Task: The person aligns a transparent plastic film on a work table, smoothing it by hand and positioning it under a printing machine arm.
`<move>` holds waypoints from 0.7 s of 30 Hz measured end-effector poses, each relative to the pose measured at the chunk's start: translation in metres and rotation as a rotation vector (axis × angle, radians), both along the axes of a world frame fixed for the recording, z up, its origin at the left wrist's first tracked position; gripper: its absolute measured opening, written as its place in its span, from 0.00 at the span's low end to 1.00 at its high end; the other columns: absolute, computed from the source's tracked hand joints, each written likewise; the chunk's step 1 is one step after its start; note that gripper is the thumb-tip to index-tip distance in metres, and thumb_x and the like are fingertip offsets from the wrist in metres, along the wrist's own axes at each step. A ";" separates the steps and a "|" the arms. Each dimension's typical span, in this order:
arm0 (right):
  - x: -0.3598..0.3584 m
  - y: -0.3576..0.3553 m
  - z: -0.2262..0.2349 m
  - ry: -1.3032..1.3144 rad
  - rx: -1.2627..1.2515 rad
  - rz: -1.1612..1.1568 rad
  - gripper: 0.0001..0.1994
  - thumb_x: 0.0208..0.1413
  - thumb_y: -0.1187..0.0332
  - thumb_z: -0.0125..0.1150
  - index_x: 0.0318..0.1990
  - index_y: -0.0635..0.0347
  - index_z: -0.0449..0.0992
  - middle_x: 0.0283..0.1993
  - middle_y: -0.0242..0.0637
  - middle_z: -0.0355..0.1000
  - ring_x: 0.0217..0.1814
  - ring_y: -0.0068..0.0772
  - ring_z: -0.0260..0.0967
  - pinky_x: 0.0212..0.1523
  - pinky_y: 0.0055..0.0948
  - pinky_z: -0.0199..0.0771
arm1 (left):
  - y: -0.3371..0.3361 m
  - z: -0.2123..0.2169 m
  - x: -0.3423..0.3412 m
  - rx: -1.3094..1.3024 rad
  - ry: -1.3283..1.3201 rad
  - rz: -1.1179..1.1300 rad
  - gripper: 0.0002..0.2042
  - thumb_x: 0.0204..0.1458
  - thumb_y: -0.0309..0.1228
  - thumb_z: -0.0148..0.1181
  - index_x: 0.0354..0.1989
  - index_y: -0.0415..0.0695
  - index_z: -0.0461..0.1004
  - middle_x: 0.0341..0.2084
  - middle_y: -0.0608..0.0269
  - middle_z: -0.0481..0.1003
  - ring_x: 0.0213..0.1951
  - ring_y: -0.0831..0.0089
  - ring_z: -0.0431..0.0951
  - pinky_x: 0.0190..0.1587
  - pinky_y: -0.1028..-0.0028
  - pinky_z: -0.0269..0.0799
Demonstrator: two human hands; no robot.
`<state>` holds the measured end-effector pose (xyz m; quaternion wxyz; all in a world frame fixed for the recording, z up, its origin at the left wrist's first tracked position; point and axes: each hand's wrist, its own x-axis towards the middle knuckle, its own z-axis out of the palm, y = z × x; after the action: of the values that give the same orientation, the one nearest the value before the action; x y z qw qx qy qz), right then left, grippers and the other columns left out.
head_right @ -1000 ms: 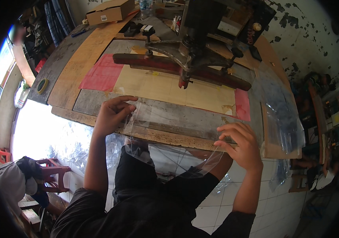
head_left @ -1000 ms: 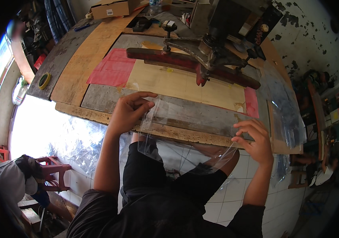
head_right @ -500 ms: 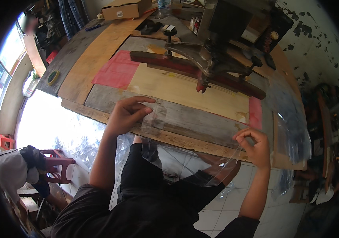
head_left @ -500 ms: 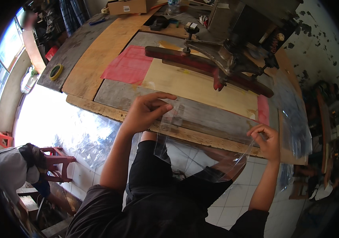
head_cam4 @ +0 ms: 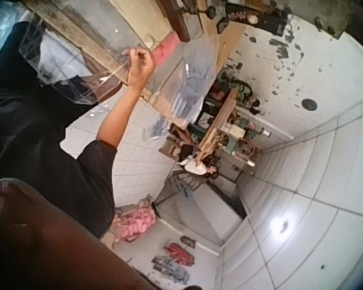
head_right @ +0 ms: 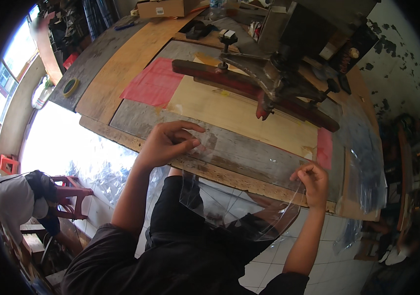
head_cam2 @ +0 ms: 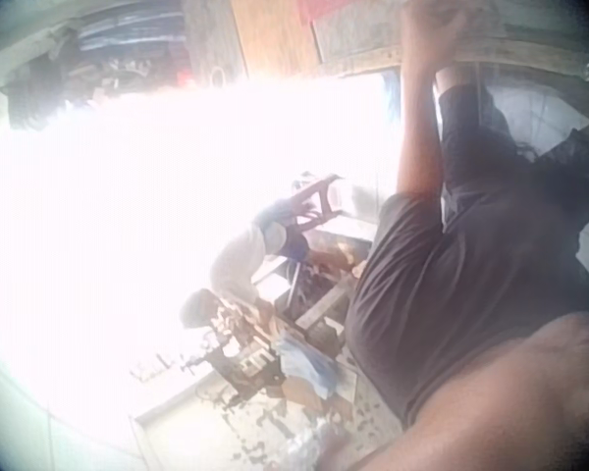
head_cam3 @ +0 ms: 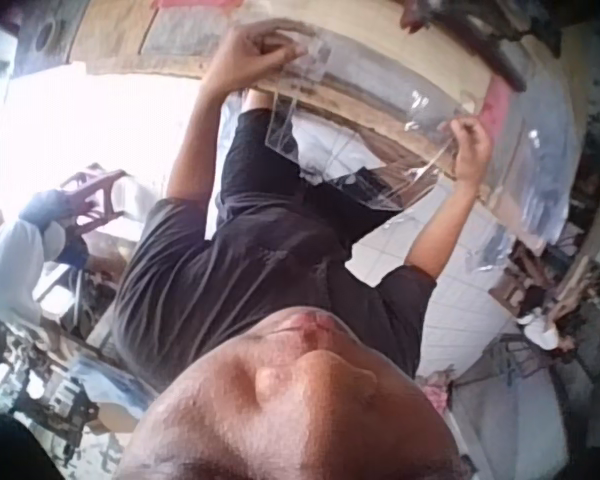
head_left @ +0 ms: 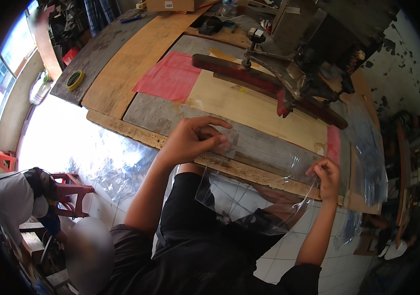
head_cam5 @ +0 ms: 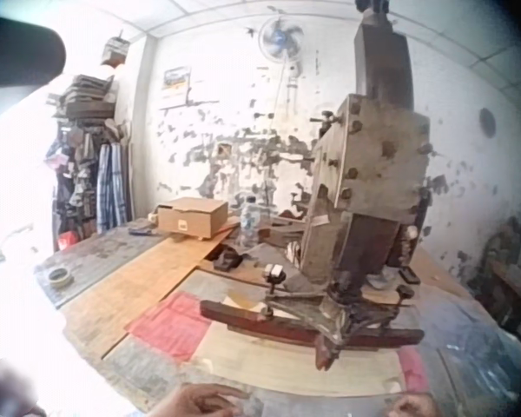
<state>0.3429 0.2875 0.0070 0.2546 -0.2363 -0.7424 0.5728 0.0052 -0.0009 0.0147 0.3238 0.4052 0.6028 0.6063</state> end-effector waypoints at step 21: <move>0.005 0.004 0.003 0.056 -0.029 0.014 0.04 0.63 0.75 0.68 0.36 0.65 0.80 0.37 0.39 0.82 0.40 0.28 0.80 0.47 0.30 0.79 | 0.002 0.003 0.001 -0.102 0.112 0.016 0.15 0.64 0.25 0.68 0.57 0.36 0.81 0.30 0.66 0.86 0.32 0.89 0.76 0.37 0.81 0.74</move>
<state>0.3479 0.2913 0.0096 0.2678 -0.2185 -0.7282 0.5918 0.0065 0.0010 0.0181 0.3049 0.4165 0.6533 0.5539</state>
